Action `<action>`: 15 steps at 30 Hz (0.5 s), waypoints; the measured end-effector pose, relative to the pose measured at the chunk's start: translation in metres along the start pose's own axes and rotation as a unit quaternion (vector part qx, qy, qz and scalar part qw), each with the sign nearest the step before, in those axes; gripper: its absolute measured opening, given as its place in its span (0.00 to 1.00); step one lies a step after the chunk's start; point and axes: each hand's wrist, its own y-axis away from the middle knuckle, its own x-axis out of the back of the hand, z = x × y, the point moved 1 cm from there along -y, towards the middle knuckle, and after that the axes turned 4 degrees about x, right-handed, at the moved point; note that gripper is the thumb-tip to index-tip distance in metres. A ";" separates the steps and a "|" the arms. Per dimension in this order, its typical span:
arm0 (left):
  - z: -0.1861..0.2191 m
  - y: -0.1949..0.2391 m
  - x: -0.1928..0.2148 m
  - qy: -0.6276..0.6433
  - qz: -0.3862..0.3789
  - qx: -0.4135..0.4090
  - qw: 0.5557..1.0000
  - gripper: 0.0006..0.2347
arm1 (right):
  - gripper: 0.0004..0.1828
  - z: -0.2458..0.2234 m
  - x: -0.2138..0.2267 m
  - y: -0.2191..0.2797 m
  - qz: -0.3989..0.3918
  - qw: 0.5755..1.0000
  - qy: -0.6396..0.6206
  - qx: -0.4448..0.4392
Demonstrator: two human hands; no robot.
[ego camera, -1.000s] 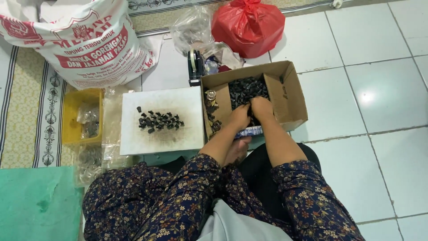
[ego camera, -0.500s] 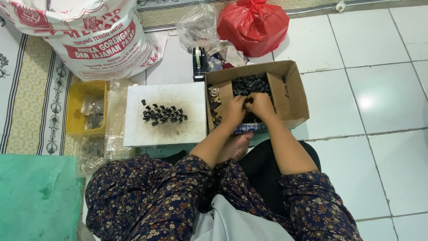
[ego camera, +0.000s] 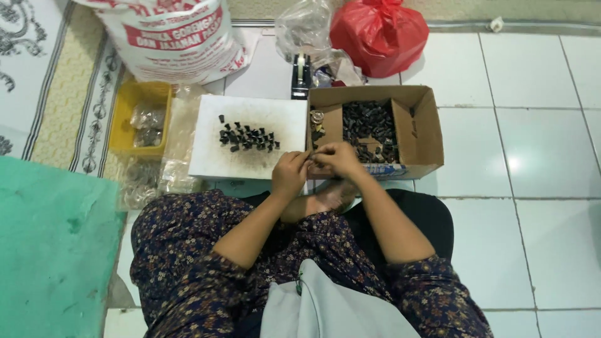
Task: The person sits on the floor and repeatedly picks up small black plastic components from a cardboard box, attaches them to metal fasteners, and places the assembled units onto a white board. The process continues throughout the clip with the pile of assembled parts growing on the board.
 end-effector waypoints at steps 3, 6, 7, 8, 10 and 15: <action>-0.021 0.015 0.022 -0.039 0.030 0.000 0.999 0.09 | 0.13 -0.007 -0.039 0.003 -0.019 0.999 -0.045 0.007; -0.020 0.015 0.053 -0.046 0.074 -0.011 0.996 0.08 | 0.12 -0.027 -0.055 0.008 -0.017 0.990 -0.133 -0.034; -0.025 0.017 0.055 -0.047 0.076 -0.009 0.996 0.08 | 0.12 -0.025 -0.058 0.005 -0.020 0.991 -0.132 -0.034; -0.029 0.020 0.058 -0.053 0.078 -0.001 0.996 0.07 | 0.11 -0.023 -0.062 0.003 -0.020 0.989 -0.144 -0.036; -0.034 0.020 0.059 -0.059 0.084 0.009 0.995 0.07 | 0.11 -0.008 -0.069 -0.009 -0.022 0.987 -0.155 -0.038; -0.033 0.016 0.057 0.108 0.017 0.092 0.990 0.04 | 0.07 0.031 -0.073 -0.025 -0.009 0.977 -0.199 -0.081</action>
